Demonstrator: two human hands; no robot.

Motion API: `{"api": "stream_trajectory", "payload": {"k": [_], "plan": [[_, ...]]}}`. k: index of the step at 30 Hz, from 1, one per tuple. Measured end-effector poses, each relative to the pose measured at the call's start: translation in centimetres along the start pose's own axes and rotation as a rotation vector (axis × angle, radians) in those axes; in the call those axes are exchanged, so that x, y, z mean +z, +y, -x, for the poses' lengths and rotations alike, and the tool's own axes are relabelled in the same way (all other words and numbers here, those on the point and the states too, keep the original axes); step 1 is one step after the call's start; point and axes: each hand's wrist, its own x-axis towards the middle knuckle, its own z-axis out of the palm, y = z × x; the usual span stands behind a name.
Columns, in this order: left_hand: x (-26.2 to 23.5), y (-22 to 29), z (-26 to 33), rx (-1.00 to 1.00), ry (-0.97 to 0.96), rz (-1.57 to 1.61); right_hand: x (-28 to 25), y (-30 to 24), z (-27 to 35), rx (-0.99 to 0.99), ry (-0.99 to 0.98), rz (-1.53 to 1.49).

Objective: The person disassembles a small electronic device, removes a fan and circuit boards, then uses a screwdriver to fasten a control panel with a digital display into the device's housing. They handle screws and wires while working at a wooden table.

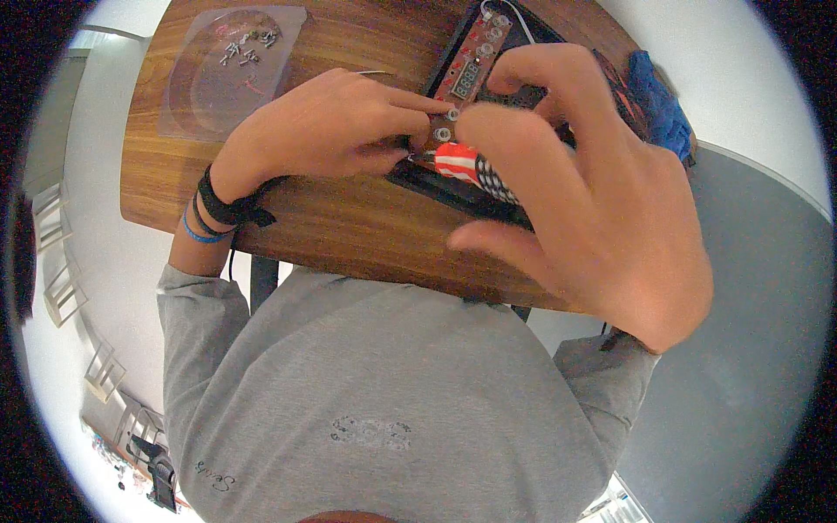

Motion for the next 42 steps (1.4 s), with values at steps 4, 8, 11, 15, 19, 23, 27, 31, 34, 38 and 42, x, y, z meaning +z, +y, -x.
{"api": "stream_trajectory", "payload": {"k": [4, 8, 11, 15, 19, 23, 27, 31, 34, 38, 42], "plan": [[0.3, 0.0, 0.5, -0.018, 0.014, 0.014, -0.2, 1.8, 0.7, -0.075, -0.102, -0.013], [0.1, 0.0, 0.2, -0.011, 0.002, 0.018, -0.7, 0.6, 0.3, 0.049, -0.116, 0.029], [0.3, -0.2, 0.2, 0.007, 0.013, 0.005, -0.6, 0.7, 0.2, -0.052, -0.094, -0.07], [0.7, 0.1, 0.8, -0.04, 0.016, -0.031, 0.8, 1.9, 0.2, -0.143, -0.078, 0.006], [0.4, 0.3, 0.2, -0.004, 0.018, -0.032, -0.5, 0.7, 0.3, -0.062, -0.084, 0.167], [0.5, 0.3, 0.2, 0.015, 0.034, -0.066, -0.8, 1.0, 0.4, -0.12, -0.071, 0.167], [0.6, 0.4, 0.3, -0.003, 0.035, -0.081, -0.8, 1.1, 0.2, -0.205, -0.069, 0.193], [0.6, 0.3, 0.2, 0.024, 0.064, -0.074, -1.3, 1.0, 0.3, -0.202, -0.059, 0.197], [0.7, 0.2, 0.3, 0.024, 0.062, -0.076, -1.8, 1.3, 0.8, -0.163, -0.07, 0.166], [0.5, 0.5, 0.3, 0.024, 0.057, -0.08, -2.3, 2.0, 2.1, -0.093, -0.05, 0.145], [0.7, 0.7, 0.3, 0.016, 0.091, -0.076, -1.9, 2.5, 3.6, -0.016, -0.033, 0.116]]}}
